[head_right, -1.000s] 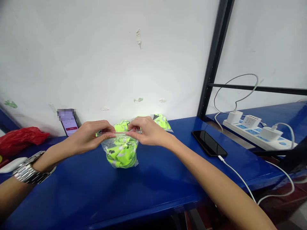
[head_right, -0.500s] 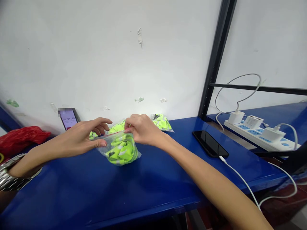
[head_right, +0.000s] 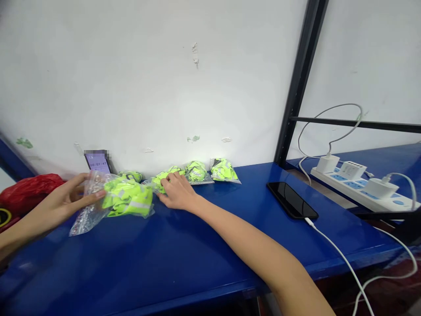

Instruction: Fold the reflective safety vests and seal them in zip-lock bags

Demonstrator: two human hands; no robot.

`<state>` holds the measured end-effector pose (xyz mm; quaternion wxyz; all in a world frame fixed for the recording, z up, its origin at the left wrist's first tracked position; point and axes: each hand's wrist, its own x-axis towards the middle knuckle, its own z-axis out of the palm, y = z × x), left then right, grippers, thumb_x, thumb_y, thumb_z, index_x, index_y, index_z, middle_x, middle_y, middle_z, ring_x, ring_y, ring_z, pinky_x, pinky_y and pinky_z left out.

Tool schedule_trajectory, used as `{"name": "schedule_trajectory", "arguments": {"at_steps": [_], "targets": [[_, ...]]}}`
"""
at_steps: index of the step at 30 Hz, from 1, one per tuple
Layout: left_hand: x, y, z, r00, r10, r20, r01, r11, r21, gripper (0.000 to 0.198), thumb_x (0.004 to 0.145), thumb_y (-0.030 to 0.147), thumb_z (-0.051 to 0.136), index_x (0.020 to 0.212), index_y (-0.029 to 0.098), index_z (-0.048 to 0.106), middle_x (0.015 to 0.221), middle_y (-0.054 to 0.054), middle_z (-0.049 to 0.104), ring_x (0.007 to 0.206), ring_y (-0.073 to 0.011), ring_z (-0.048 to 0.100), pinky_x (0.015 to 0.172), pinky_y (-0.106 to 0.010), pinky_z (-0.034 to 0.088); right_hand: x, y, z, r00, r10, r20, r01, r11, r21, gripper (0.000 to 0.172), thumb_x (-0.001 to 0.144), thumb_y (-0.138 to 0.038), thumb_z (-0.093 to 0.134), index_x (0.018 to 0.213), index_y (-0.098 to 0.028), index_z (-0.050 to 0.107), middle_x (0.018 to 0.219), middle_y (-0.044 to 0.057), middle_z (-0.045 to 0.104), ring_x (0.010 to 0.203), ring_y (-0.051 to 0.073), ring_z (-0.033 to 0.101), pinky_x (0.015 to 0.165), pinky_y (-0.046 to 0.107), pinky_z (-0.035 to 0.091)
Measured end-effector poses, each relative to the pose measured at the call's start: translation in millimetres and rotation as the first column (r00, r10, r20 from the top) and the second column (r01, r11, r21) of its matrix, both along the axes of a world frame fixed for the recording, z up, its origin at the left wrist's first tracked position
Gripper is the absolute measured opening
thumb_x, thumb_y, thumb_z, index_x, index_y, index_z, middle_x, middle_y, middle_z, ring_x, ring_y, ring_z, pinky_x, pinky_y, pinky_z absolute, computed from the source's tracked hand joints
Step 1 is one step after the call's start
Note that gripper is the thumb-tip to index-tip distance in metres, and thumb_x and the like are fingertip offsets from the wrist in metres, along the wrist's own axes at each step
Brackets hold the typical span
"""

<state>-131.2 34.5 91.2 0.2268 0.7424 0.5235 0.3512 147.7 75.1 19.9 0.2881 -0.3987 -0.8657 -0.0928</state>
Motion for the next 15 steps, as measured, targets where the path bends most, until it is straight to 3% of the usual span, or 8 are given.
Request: {"name": "schedule_trajectory", "arguments": {"at_steps": [3,5,7,9,11,13,14,15], "targets": [[-11.0,-6.1,-19.3,0.931,0.183,0.316,-0.147,0.98,-0.134,0.058,0.066,0.045,0.077,0.112,0.02,0.053,0.097,-0.006,0.071,0.079,-0.0258,0.071,0.069,-0.037,0.061,-19.4,4.3,-17.2,0.988,-0.089,0.126,0.075,0.991,0.114,0.063,0.08,-0.056,0.062,0.127,-0.016,0.048,0.135,0.021,0.044,0.122,0.037,0.04,0.096,0.054,0.037],[-11.2,-14.3,-34.3,0.876,0.259,0.408,-0.173,0.956,-0.237,0.056,0.065,0.041,0.079,0.108,0.02,0.052,0.093,-0.005,0.072,0.077,-0.0253,0.071,0.072,-0.04,0.061,-28.4,7.0,-21.7,0.973,-0.154,0.172,0.131,0.982,0.139,0.06,0.084,-0.05,0.061,0.132,-0.02,0.043,0.14,0.021,0.04,0.125,0.039,0.038,0.096,0.058,0.036],[-9.9,-23.0,-48.2,0.853,0.328,0.406,-0.193,0.921,-0.338,0.05,0.067,0.042,0.078,0.103,0.019,0.052,0.087,-0.004,0.072,0.077,-0.0251,0.072,0.075,-0.041,0.061,-31.2,10.0,-22.3,0.953,-0.214,0.214,0.185,0.972,0.144,0.043,0.091,-0.027,0.052,0.133,-0.022,0.042,0.141,0.02,0.041,0.124,0.036,0.042,0.094,0.055,0.042],[-10.3,-30.7,-57.7,0.867,0.357,0.347,-0.183,0.877,-0.443,0.044,0.071,0.048,0.073,0.097,0.018,0.055,0.083,-0.005,0.073,0.076,-0.0258,0.072,0.074,-0.04,0.06,-27.1,11.7,-20.1,0.94,-0.239,0.245,0.211,0.968,0.135,0.046,0.09,-0.009,0.043,0.133,-0.023,0.04,0.144,0.019,0.039,0.126,0.034,0.042,0.088,0.047,0.048],[-13.8,-37.4,-61.4,0.92,0.347,0.183,-0.216,0.838,-0.501,0.046,0.074,0.057,0.065,0.096,0.016,0.059,0.084,-0.008,0.074,0.072,-0.0277,0.072,0.072,-0.043,0.06,-16.8,10.0,-16.2,0.944,-0.237,0.228,0.218,0.97,0.104,0.049,0.088,-0.004,0.039,0.134,-0.021,0.038,0.147,0.02,0.035,0.131,0.035,0.038,0.082,0.041,0.052],[-19.3,-44.5,-60.7,0.927,0.359,-0.107,-0.374,0.867,-0.33,0.057,0.075,0.064,0.059,0.105,0.016,0.06,0.093,-0.011,0.074,0.074,-0.0302,0.071,0.074,-0.047,0.059,-2.1,4.2,-11.4,0.961,-0.234,0.146,0.227,0.972,0.065,0.044,0.091,-0.007,0.038,0.134,-0.017,0.036,0.147,0.023,0.033,0.129,0.034,0.042,0.077,0.037,0.053],[-21.8,-48.3,-59.7,0.895,0.373,-0.246,-0.411,0.902,-0.13,0.062,0.076,0.065,0.057,0.114,0.016,0.058,0.103,-0.012,0.072,0.082,-0.032,0.071,0.079,-0.05,0.057,6.4,-0.1,-9.0,0.969,-0.23,0.088,0.227,0.973,0.044,0.038,0.093,-0.011,0.036,0.131,-0.015,0.036,0.145,0.024,0.035,0.123,0.032,0.049,0.075,0.036,0.053],[-23.8,-52.2,-59.0,0.856,0.369,-0.363,-0.357,0.929,0.1,0.067,0.077,0.065,0.055,0.125,0.018,0.053,0.115,-0.013,0.068,0.093,-0.0336,0.069,0.086,-0.052,0.054,15.2,-5.1,-6.9,0.974,-0.227,0.019,0.227,0.974,0.022,0.031,0.096,-0.015,0.034,0.127,-0.014,0.038,0.142,0.025,0.038,0.114,0.03,0.055,0.073,0.035,0.053]]}}
